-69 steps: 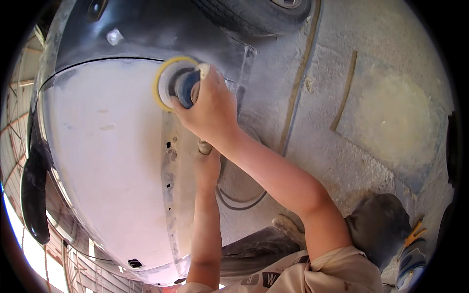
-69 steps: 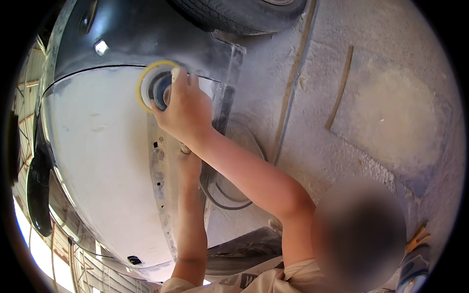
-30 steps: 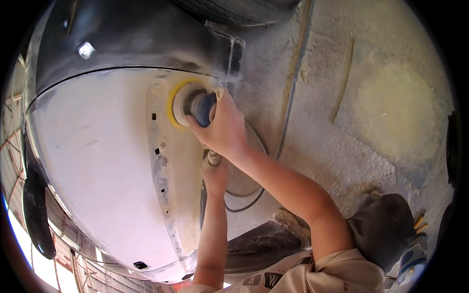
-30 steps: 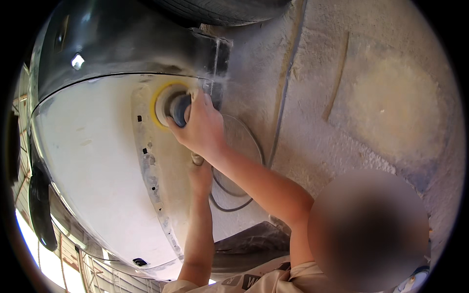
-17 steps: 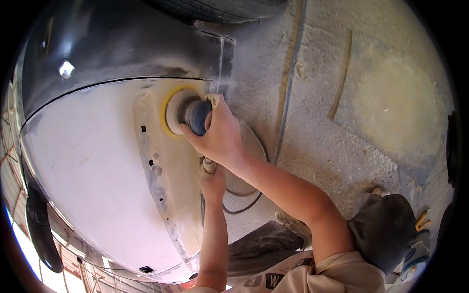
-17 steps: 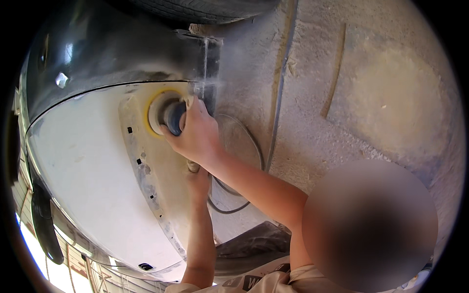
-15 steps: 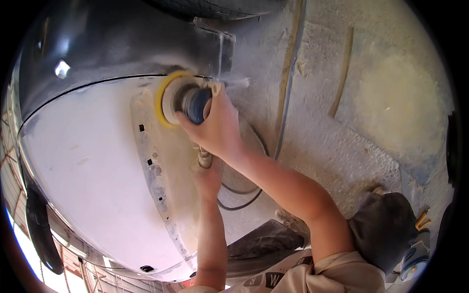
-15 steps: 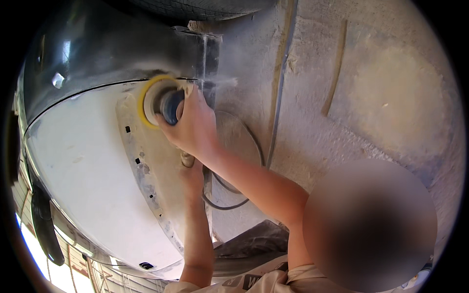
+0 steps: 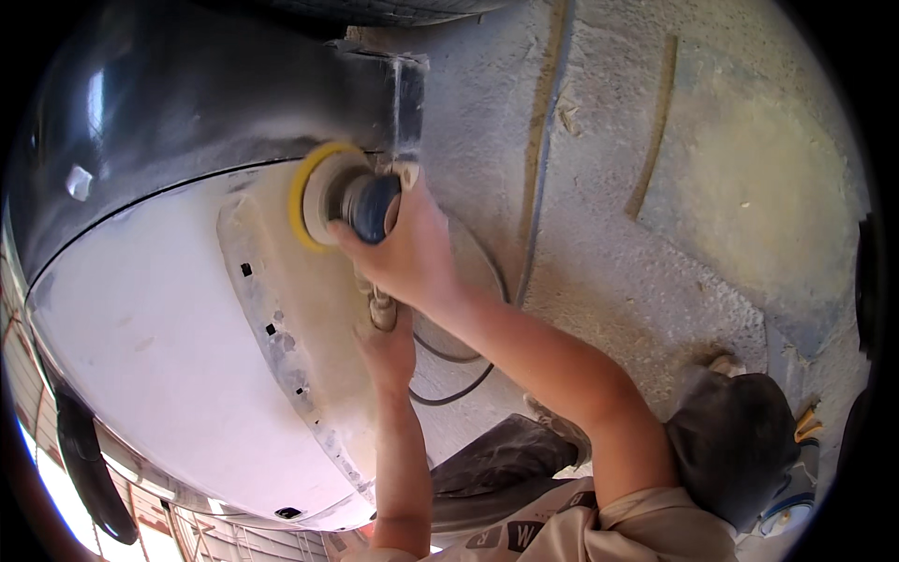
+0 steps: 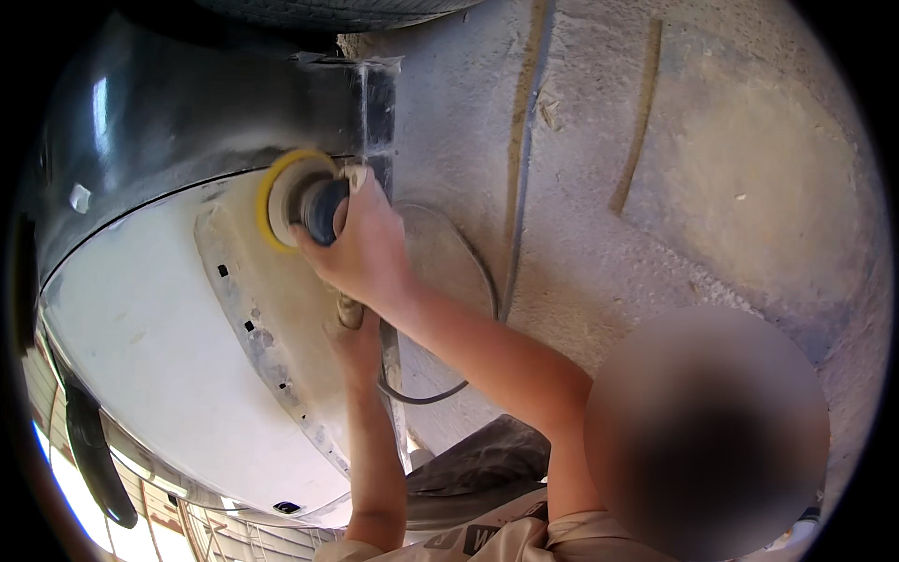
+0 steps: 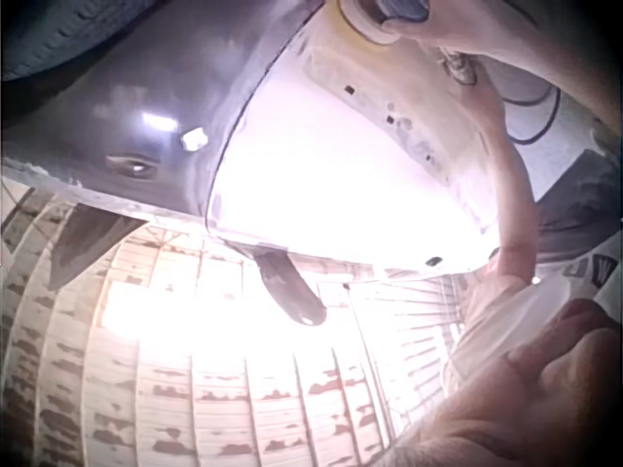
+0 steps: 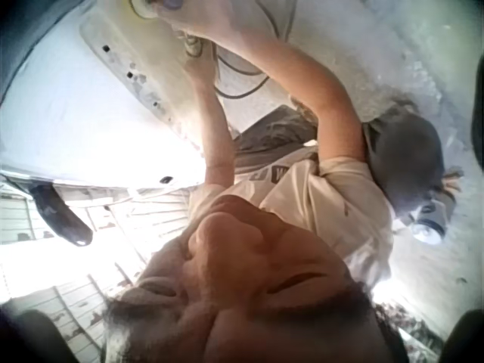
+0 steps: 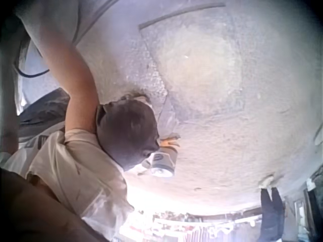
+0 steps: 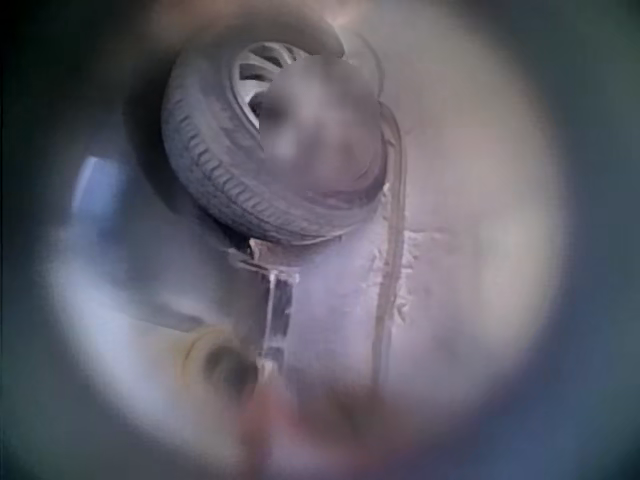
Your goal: The person uses a handheld electric sander to smooth the surface of a white car door. They move the sander across the door panel and around the door handle area, occasionally touching the surface with their left hand.
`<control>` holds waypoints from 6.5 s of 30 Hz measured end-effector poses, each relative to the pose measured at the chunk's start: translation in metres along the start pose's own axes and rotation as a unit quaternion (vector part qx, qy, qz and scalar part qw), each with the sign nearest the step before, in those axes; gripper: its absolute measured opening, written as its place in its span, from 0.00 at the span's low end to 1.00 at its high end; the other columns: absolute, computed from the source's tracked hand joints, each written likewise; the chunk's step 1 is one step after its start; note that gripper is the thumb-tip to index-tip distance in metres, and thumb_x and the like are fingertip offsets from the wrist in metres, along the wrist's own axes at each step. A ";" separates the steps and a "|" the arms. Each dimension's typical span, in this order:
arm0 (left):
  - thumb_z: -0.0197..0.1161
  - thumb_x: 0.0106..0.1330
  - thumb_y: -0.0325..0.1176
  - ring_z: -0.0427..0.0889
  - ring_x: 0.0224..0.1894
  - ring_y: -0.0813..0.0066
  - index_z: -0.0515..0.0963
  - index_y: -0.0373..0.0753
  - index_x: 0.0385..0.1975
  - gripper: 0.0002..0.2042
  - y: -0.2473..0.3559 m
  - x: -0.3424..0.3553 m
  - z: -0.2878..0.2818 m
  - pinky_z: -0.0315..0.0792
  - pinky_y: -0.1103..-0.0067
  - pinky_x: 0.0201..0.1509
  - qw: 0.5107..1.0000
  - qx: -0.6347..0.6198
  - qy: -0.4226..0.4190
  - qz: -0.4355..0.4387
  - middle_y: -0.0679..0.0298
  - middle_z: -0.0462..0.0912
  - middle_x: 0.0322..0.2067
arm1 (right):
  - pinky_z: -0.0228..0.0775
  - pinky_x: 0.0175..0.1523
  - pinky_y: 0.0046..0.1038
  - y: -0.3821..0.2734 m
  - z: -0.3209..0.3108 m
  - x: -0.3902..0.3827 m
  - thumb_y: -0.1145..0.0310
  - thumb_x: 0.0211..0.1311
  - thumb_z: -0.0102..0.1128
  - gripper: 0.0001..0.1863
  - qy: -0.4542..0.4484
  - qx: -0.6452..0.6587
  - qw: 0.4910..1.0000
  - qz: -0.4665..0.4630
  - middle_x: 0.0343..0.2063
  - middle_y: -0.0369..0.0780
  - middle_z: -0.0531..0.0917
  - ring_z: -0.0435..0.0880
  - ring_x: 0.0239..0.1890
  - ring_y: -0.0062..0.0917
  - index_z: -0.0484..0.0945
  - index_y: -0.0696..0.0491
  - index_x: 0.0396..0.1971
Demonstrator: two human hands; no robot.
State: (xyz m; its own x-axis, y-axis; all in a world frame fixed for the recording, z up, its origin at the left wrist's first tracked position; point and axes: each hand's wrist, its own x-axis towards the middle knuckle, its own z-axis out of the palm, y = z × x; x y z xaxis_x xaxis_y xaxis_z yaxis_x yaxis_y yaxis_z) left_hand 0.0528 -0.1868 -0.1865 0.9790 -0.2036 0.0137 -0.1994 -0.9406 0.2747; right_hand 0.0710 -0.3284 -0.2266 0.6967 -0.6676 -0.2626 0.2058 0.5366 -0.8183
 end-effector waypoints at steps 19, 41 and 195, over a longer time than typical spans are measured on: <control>0.66 0.61 0.25 0.77 0.33 0.84 0.80 0.29 0.36 0.07 -0.096 -0.039 0.020 0.72 0.79 0.39 0.992 -0.091 0.067 0.050 0.66 0.83 0.28 | 0.74 0.36 0.35 0.045 0.017 -0.066 0.57 0.47 0.77 0.36 -0.055 -0.035 0.992 -0.107 0.33 0.44 0.75 0.80 0.27 0.34 0.70 0.58 0.53; 0.68 0.59 0.27 0.77 0.27 0.81 0.80 0.28 0.31 0.08 -0.049 -0.012 0.008 0.72 0.74 0.33 0.995 -0.072 0.035 -0.054 0.61 0.82 0.22 | 0.75 0.44 0.34 0.027 0.022 -0.032 0.57 0.43 0.81 0.39 0.013 -0.008 0.996 -0.085 0.38 0.47 0.79 0.82 0.37 0.36 0.70 0.59 0.51; 0.72 0.53 0.43 0.84 0.29 0.50 0.83 0.41 0.27 0.12 -0.147 -0.035 0.061 0.80 0.61 0.40 0.981 -0.035 0.191 0.013 0.55 0.85 0.26 | 0.78 0.44 0.25 0.085 0.057 -0.109 0.77 0.51 0.76 0.36 -0.059 0.032 0.977 -0.202 0.46 0.45 0.75 0.80 0.40 0.28 0.60 0.62 0.54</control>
State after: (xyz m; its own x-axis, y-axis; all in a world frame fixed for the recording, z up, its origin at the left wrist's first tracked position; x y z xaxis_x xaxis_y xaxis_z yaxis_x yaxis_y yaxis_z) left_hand 0.0451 -0.0579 -0.2856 0.9211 -0.0981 0.3767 -0.2343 -0.9125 0.3354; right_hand 0.0522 -0.1806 -0.2386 0.6232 -0.7695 0.1397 0.5208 0.2750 -0.8082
